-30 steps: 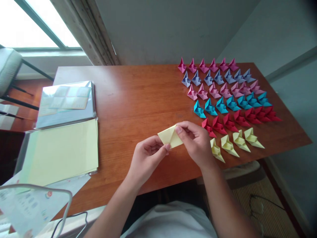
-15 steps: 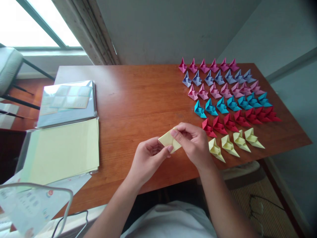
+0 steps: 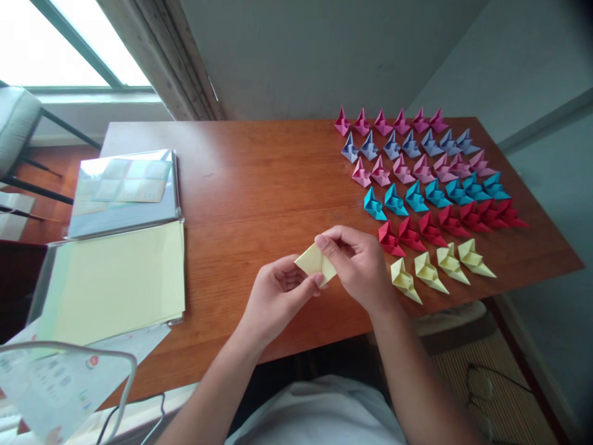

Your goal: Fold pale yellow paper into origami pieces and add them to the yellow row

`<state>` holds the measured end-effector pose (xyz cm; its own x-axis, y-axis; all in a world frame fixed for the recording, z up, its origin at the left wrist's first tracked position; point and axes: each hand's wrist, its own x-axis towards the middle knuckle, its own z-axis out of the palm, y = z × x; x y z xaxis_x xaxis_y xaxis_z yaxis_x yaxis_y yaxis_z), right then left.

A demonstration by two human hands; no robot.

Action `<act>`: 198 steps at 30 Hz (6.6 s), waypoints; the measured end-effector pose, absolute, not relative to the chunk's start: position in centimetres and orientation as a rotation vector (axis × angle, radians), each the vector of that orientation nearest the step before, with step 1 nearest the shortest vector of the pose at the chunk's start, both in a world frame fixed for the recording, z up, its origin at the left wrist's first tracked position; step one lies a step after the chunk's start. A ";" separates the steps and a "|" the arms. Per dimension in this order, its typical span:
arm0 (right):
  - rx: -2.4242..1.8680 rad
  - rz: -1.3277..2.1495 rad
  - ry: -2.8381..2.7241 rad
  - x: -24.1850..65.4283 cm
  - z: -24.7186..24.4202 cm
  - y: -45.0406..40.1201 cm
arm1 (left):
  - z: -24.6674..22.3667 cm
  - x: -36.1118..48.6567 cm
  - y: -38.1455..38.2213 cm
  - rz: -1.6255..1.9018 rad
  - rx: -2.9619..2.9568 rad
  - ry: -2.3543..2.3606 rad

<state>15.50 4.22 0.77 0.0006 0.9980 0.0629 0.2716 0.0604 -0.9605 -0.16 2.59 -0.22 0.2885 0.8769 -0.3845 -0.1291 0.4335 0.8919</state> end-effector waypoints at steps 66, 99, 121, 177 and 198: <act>-1.366 1.362 -1.265 14.7 -1.6 1.1 | -1.5 -0.4 2.5 1.228 0.817 1.240; -1.525 0.843 -1.946 17.0 -1.9 3.2 | -1.8 -2.4 2.4 0.817 2.282 1.609; -1.321 0.474 -2.293 17.2 -3.1 1.9 | -2.9 -4.0 2.0 0.665 2.650 1.100; -1.754 0.647 -1.846 14.6 -2.4 3.2 | -2.3 -1.7 3.0 0.841 2.046 1.587; -1.772 0.535 -1.846 14.3 -3.0 3.0 | -2.3 -1.2 2.9 0.826 2.082 1.684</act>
<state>14.31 3.01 -2.99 -0.0078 0.9953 0.0966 0.7895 0.0654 -0.6102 -1.21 2.88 -2.29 0.1297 0.9657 0.2250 0.7692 -0.2412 0.5917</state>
